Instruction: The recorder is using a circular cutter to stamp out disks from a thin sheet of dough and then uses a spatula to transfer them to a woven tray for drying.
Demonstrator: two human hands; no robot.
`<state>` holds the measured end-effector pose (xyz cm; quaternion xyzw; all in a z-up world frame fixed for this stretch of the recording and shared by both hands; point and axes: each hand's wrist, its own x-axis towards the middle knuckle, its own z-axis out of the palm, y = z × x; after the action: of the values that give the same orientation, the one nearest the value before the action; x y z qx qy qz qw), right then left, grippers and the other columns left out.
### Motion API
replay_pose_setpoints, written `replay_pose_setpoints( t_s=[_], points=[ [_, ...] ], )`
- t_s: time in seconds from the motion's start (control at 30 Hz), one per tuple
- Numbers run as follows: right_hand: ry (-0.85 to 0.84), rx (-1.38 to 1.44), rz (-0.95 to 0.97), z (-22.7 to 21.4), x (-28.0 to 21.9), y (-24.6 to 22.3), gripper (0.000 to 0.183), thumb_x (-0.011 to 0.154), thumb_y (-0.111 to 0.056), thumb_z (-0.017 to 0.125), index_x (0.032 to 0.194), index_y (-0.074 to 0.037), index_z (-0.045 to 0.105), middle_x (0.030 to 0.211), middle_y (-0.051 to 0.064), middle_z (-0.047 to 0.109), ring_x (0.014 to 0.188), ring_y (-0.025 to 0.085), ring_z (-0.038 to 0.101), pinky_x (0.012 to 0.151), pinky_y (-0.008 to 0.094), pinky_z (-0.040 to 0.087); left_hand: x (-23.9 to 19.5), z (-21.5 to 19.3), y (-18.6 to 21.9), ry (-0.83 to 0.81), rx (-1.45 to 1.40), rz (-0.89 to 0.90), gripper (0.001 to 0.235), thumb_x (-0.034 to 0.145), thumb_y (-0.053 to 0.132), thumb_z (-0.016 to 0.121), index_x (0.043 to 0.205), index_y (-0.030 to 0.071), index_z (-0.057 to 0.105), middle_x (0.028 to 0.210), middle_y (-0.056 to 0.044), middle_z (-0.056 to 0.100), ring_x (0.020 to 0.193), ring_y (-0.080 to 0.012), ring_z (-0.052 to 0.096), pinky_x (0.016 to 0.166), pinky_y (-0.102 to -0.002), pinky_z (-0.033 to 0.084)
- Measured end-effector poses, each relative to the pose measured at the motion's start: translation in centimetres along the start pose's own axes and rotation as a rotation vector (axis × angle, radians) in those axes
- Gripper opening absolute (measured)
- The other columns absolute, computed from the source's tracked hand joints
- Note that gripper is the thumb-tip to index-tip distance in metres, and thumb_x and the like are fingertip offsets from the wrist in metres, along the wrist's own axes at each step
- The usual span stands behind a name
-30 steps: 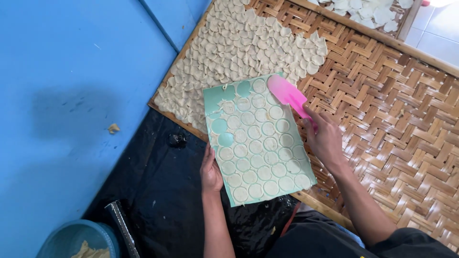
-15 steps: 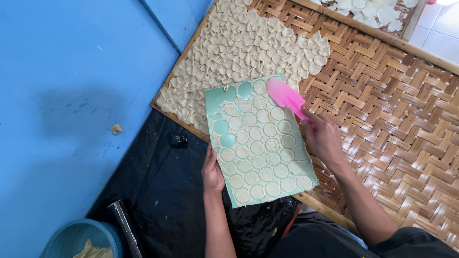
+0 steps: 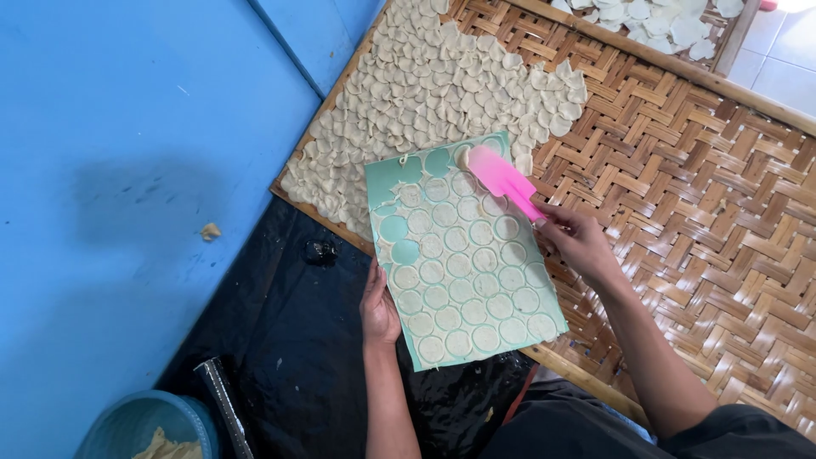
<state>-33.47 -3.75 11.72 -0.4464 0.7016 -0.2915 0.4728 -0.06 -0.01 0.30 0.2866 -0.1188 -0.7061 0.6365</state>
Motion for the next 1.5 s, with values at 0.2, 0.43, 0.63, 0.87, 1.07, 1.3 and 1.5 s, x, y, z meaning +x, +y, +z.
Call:
replay_pose_setpoints(
  t_s=[0.2,0.43,0.63,0.87,1.07,1.3,1.5],
  points=[
    [-0.139,0.256,-0.066,-0.4,1.3,1.4,0.039,0.101,-0.016,0.061,0.139,-0.009,0.067,0.088,0.003,0.068,0.071,0.006,0.055,0.062,0.021,0.044,0.2,-0.6,-0.2,-0.006,-0.007,0.001,0.051,0.104,0.019,0.053,0.151,0.001,0.042,0.143,-0.011,0.059,0.129,-0.0209,0.057,0.109,-0.036,0.046],
    [-0.183,0.380,-0.054,-1.1,2.6,0.2,0.041,0.099,-0.014,0.061,0.140,-0.007,0.065,0.089,0.002,0.068,0.064,0.006,0.050,0.054,0.021,0.039,0.0,0.1,0.1,-0.026,-0.016,0.000,0.050,0.105,0.019,0.053,0.151,0.002,0.044,0.144,-0.011,0.058,0.130,-0.0205,0.057,0.110,-0.036,0.045],
    [-0.088,0.239,-0.156,-2.2,6.0,-5.6,0.038,0.103,-0.017,0.059,0.139,-0.007,0.067,0.087,0.005,0.062,0.063,0.007,0.051,0.051,0.023,0.041,-0.1,0.0,0.0,-0.042,-0.008,-0.003,0.051,0.106,0.019,0.052,0.153,0.002,0.043,0.146,-0.010,0.057,0.132,-0.0208,0.055,0.111,-0.036,0.043],
    [-0.044,0.180,-0.321,-2.6,17.3,-10.8,0.038,0.103,-0.016,0.061,0.140,-0.006,0.065,0.095,0.008,0.070,0.066,0.007,0.055,0.056,0.022,0.046,-0.1,0.1,0.0,-0.062,-0.008,0.014,0.054,0.105,0.019,0.051,0.155,0.002,0.041,0.148,-0.011,0.055,0.135,-0.0216,0.053,0.112,-0.036,0.042],
    [0.010,0.118,-0.350,-0.7,24.9,-13.0,0.037,0.100,-0.013,0.064,0.137,-0.003,0.066,0.091,0.007,0.072,0.064,0.007,0.059,0.054,0.024,0.047,0.0,-0.1,-0.1,-0.054,-0.014,0.015,0.054,0.105,0.018,0.052,0.155,0.002,0.041,0.149,-0.012,0.055,0.135,-0.0221,0.053,0.112,-0.037,0.042],
    [0.036,0.095,-0.347,0.3,28.2,-13.4,0.035,0.099,-0.011,0.065,0.133,-0.002,0.068,0.090,0.008,0.074,0.062,0.007,0.060,0.052,0.024,0.048,-0.1,-0.1,0.0,-0.058,-0.028,0.014,0.053,0.105,0.017,0.053,0.154,0.001,0.042,0.148,-0.012,0.056,0.134,-0.0217,0.054,0.113,-0.037,0.042],
    [0.108,-0.043,-0.316,-0.6,28.5,-12.4,0.035,0.096,-0.010,0.066,0.131,-0.004,0.070,0.091,0.009,0.076,0.061,0.008,0.062,0.053,0.027,0.050,0.0,-0.3,-0.2,-0.050,-0.029,0.011,0.051,0.105,0.017,0.052,0.153,0.001,0.044,0.146,-0.011,0.057,0.133,-0.0210,0.055,0.112,-0.036,0.042]
  ],
)
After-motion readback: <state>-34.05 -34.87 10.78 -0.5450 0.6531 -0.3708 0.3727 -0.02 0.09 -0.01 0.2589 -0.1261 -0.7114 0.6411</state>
